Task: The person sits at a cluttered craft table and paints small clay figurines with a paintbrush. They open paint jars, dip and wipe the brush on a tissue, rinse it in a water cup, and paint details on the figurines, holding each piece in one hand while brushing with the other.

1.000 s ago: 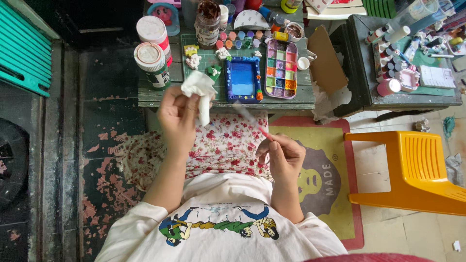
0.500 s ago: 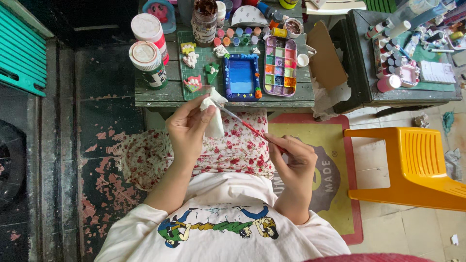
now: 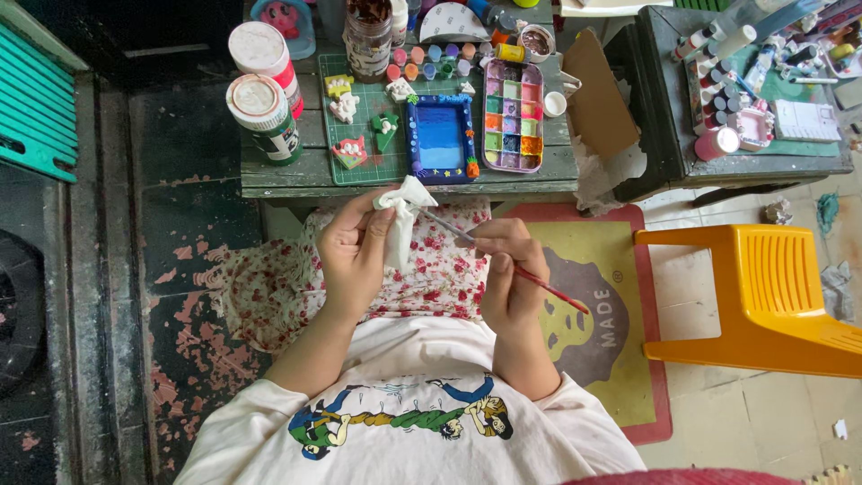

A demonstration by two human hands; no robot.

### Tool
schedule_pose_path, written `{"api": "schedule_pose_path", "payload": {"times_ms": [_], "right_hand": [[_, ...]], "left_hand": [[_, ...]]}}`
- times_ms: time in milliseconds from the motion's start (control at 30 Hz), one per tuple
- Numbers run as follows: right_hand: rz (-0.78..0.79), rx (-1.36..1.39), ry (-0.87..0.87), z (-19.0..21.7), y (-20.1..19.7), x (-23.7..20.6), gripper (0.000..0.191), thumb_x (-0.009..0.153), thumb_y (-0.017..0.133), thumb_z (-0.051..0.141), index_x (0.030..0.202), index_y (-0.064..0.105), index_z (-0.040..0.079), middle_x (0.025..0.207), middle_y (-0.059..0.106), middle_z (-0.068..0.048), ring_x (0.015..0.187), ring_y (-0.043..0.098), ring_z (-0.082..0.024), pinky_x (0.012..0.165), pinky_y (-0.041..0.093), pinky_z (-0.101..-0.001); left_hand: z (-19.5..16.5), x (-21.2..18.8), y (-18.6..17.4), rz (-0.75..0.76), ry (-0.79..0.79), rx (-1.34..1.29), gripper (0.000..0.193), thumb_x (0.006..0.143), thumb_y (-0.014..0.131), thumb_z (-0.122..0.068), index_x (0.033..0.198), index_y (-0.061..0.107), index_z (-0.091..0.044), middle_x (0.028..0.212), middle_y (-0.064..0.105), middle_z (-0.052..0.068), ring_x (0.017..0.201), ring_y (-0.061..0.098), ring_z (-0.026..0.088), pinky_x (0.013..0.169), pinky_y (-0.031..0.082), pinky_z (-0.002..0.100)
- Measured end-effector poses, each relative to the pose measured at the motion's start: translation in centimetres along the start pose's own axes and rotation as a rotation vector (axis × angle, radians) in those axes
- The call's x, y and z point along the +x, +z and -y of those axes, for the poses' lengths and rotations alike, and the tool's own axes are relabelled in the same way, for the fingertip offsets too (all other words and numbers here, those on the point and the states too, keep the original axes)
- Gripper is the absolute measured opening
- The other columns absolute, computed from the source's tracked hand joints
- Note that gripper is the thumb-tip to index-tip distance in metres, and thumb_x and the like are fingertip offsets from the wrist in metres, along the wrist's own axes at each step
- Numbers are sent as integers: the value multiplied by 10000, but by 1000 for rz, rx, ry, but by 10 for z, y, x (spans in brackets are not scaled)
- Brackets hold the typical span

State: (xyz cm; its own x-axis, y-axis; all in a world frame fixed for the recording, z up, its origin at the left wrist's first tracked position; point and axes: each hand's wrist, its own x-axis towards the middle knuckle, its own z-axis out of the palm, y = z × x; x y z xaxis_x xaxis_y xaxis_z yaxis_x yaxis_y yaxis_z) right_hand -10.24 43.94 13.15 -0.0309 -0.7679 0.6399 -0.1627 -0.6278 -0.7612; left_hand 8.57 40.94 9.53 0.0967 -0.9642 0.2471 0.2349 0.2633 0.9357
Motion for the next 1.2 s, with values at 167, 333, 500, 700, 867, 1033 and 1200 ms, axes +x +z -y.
{"api": "schedule_pose_path", "payload": {"times_ms": [167,333,500,700,867,1033,1200], "right_hand": [[92,-163,-155,14,-1,10,76,1116,441,51,1120,502,5,1038,684,-210,953,655,-298,855,544,-397],[126,-219,-210,21,-1,19,61,1047,465,-16,1099,495,-5,1036,691,-209,971,662,-322,892,552,-411],[121,-187,-207,18,-2,20,87,1036,437,-42,1109,480,-22,1013,689,-219,930,662,-317,866,554,-402],[-49,-111,-187,6,7,19,74,1034,456,-66,1093,467,-23,944,672,-196,862,656,-283,805,544,-382],[48,-164,-202,9,7,19,80,1031,483,-83,1094,471,-35,993,676,-233,906,653,-321,831,552,-401],[138,-256,-211,16,5,22,91,996,545,-91,1068,535,-36,1006,691,-213,937,679,-340,834,572,-396],[226,-300,-227,15,4,25,126,963,591,-92,1068,558,-29,1020,696,-207,955,677,-368,829,570,-400]], "left_hand": [[-2,3,1,1,60,59,243,1093,610,-85,1303,651,31,1126,755,93,996,686,76,880,551,218],[-5,6,1,-7,53,65,245,1091,609,-82,1305,647,31,1079,766,91,952,679,65,848,546,208],[-6,6,1,2,46,114,242,1088,611,-85,1299,645,28,1037,769,92,919,678,63,817,543,204],[-8,5,3,16,46,95,245,1088,605,-86,1302,641,27,1073,766,103,948,689,73,826,552,212],[-8,5,1,5,36,116,252,1079,609,-93,1301,638,24,1076,774,103,944,706,76,813,567,215],[-5,5,1,-18,38,131,256,1087,610,-93,1309,653,28,1064,773,103,937,685,65,809,549,207],[-3,6,0,-28,43,108,261,1088,608,-97,1313,646,29,1070,764,94,931,668,51,799,535,194]]}}
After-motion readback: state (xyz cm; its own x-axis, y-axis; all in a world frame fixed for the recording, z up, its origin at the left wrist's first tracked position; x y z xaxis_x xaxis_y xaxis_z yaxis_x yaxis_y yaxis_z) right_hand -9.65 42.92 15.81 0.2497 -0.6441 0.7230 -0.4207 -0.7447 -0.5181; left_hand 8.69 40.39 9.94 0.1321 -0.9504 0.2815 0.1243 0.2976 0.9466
